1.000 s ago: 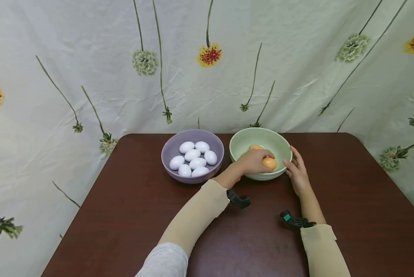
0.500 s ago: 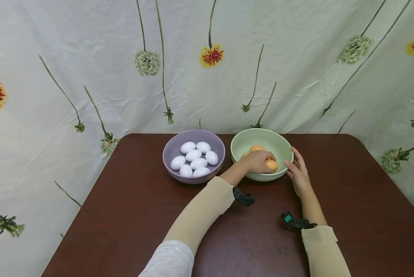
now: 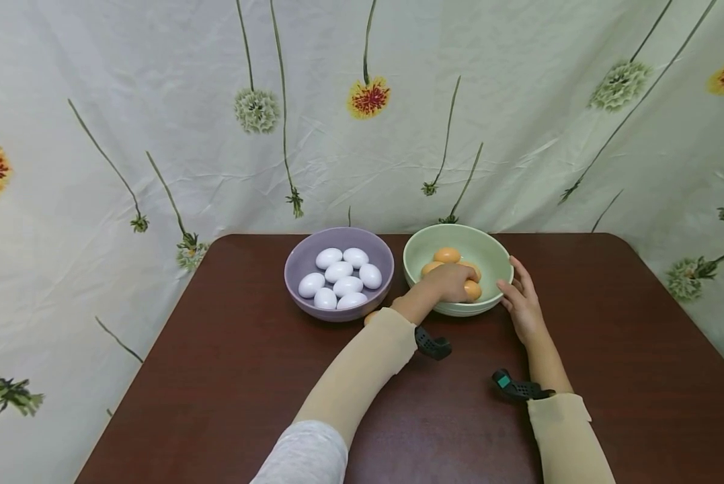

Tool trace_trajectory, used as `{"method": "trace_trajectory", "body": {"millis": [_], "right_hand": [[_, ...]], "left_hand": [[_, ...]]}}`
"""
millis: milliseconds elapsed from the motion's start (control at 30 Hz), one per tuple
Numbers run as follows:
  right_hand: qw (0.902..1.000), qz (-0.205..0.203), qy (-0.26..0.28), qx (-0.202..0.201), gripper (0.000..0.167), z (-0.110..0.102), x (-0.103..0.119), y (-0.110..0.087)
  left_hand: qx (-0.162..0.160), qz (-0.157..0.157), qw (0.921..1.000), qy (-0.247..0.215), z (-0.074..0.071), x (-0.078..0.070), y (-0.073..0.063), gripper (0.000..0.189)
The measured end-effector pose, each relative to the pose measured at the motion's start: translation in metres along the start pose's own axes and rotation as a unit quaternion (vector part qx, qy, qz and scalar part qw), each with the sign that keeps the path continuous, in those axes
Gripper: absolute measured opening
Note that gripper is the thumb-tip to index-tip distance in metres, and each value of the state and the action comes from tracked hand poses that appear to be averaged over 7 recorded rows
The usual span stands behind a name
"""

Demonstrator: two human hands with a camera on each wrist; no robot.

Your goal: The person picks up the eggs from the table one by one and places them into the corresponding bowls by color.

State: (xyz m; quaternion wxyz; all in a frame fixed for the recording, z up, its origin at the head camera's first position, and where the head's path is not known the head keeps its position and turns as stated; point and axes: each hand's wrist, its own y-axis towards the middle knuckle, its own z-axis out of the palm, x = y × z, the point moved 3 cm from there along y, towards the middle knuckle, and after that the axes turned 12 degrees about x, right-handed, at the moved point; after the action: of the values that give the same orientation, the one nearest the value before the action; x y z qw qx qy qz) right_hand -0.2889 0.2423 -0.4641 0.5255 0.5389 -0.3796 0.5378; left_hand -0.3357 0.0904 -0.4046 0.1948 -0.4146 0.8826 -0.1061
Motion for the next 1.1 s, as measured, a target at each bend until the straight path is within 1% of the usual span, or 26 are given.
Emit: {"method": "trace_trajectory", "body": {"millis": [233,467,733,833,933,1100], "right_hand": [[1.0000,-0.002,-0.005,0.004,0.064,0.000,0.000,-0.001],[1.0000,-0.006,-0.004,0.006,0.064,-0.001,0.000,0.000],[1.0000,-0.004,0.002,0.000,0.064,-0.002,0.000,0.000],[1.0000,-0.006,0.005,-0.002,0.063,-0.003,0.000,0.000],[1.0000,-0.008,0.006,-0.002,0.063,-0.002,0.000,0.000],[0.9999,-0.011,0.003,0.002,0.064,-0.003,-0.001,0.000]], "left_hand": [[0.015,-0.005,0.9999,-0.004,0.003,0.002,0.003,0.030],[0.027,-0.016,0.9994,-0.013,0.004,0.004,0.004,0.031],[0.015,-0.010,0.9997,-0.016,0.002,0.002,0.003,0.032],[-0.007,0.000,0.9999,-0.016,0.002,0.002,0.002,0.031],[-0.041,0.018,0.9989,-0.012,0.001,0.002,-0.001,0.031],[-0.091,0.052,0.9945,-0.006,0.000,0.002,-0.008,0.031]]}}
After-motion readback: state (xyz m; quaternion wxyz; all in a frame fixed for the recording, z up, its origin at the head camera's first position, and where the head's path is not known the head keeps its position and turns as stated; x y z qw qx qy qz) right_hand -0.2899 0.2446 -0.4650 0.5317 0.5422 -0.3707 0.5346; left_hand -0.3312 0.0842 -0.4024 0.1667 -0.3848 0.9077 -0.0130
